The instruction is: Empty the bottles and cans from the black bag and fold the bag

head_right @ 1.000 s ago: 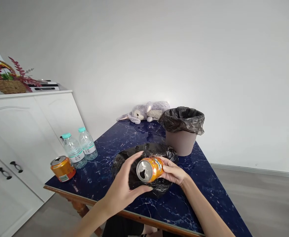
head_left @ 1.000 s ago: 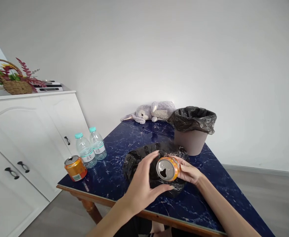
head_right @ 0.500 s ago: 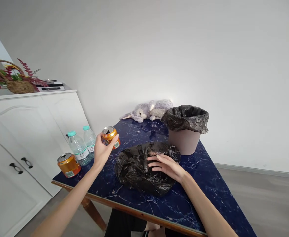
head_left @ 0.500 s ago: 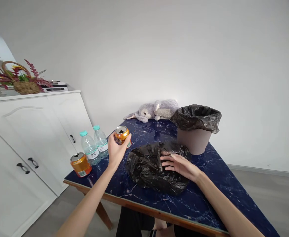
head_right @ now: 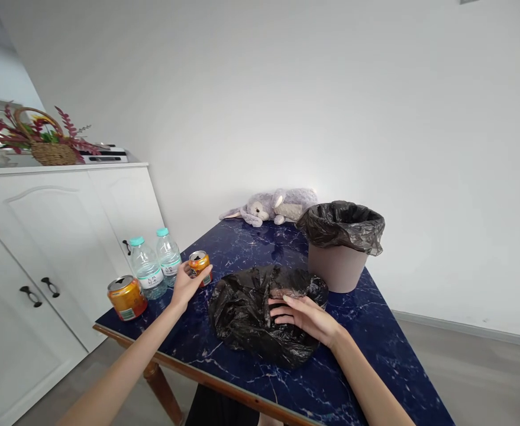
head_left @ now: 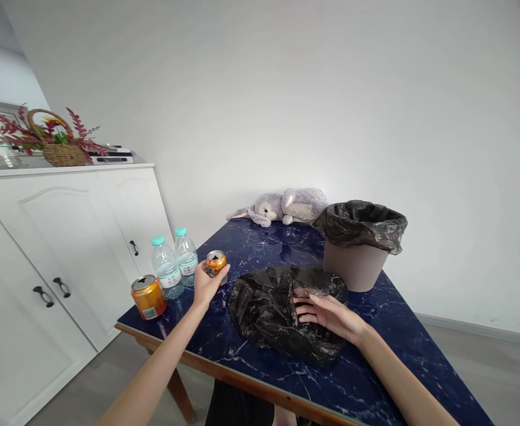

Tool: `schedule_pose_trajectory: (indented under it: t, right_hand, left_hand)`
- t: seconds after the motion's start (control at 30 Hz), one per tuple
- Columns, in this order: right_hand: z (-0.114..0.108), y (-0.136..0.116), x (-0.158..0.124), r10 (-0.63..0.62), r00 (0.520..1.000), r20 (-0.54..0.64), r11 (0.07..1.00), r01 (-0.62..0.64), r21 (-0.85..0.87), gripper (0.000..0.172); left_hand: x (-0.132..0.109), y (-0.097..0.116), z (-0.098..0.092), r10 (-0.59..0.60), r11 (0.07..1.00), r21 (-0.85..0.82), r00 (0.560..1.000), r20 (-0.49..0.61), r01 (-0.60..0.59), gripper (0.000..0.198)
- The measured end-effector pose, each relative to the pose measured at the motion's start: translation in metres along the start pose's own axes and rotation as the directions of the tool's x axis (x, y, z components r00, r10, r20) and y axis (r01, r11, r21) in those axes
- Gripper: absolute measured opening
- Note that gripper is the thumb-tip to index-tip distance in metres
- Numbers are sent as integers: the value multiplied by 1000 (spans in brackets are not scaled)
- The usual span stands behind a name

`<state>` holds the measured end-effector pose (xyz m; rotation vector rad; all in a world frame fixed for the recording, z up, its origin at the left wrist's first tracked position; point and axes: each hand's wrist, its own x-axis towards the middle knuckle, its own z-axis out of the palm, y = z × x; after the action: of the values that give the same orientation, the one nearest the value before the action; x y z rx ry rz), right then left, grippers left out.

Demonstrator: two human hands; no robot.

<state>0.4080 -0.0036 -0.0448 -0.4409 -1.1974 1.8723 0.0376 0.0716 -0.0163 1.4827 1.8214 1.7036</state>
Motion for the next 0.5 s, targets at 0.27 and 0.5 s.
schedule_pose_trajectory:
  t: [0.27, 0.5]
  right_hand:
    - [0, 2, -2, 32, 999, -17, 999, -33, -15, 42]
    - [-3, 3, -2, 14, 998, -61, 999, -16, -32, 42]
  left_hand:
    - [-61, -11, -3, -14, 1000, 12, 934, 357, 11, 51]
    - [-8, -13, 16, -83, 996, 14, 901, 425, 86, 32]
